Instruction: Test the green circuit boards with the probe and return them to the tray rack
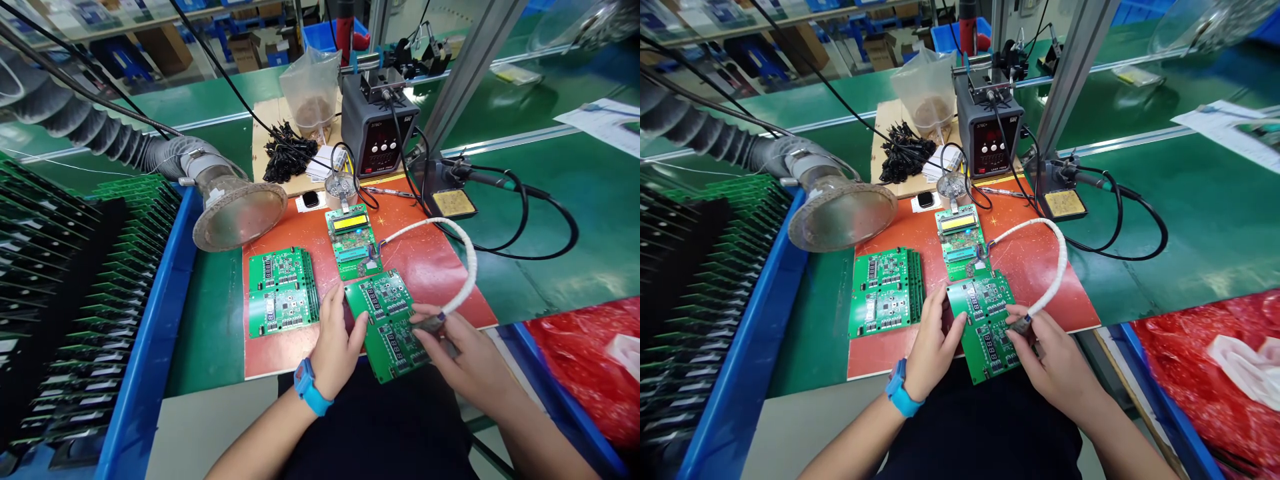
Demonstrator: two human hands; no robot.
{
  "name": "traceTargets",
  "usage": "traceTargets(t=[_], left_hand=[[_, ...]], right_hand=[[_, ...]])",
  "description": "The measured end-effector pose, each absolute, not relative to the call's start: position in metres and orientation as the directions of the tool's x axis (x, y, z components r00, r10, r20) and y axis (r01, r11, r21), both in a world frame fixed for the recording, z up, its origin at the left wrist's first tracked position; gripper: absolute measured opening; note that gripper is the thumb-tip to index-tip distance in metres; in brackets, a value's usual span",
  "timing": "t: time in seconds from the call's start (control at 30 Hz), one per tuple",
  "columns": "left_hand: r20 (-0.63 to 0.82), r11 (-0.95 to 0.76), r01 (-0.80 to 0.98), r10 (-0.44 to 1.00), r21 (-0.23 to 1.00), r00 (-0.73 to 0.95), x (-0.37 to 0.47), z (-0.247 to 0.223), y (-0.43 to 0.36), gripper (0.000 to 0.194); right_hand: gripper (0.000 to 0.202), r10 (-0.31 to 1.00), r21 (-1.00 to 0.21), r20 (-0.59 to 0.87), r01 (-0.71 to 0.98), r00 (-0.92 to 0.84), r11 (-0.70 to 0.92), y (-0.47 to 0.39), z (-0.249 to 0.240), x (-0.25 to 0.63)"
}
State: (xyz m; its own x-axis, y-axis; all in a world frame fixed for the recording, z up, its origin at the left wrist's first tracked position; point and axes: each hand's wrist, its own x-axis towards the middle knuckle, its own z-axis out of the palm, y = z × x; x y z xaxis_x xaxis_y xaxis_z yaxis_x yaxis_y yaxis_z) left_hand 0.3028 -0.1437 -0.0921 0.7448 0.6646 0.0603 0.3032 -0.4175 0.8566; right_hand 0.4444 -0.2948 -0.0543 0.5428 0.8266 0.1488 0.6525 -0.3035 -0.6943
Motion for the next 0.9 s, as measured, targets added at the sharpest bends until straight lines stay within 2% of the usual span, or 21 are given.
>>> traceTargets(t=[0.53,0.77,0.83,0.9], left_hand=[[0.051,-0.428,0.330,0.671,0.841,0.740,0.303,-0.085,-0.142,0.054],[0.143,-0.437,0.287,0.723,0.852,0.676,0.305,-0.076,-0.146,0.048],[0.119,-0.343,0.240,0.762,0.908,0.637,0.308,-0.071,-0.150,0.044],[0.035,-0.146,0.128,0.779,0.981,0.626,0.310,-0.065,-0.153,0.043]], right_hand=[[0.023,0.829,-0.714,0.124,0.629,0.546,-0.307,-0.296,-0.057,0.445],[0.025,0.806,-0.811,0.016,0.479,0.591,-0.336,-0.302,-0.059,0.444],[0.027,0.800,-0.849,-0.017,0.414,0.600,-0.328,-0.305,-0.056,0.444],[0.029,0.785,-0.889,-0.008,0.354,0.620,-0.289,-0.305,-0.052,0.447]])
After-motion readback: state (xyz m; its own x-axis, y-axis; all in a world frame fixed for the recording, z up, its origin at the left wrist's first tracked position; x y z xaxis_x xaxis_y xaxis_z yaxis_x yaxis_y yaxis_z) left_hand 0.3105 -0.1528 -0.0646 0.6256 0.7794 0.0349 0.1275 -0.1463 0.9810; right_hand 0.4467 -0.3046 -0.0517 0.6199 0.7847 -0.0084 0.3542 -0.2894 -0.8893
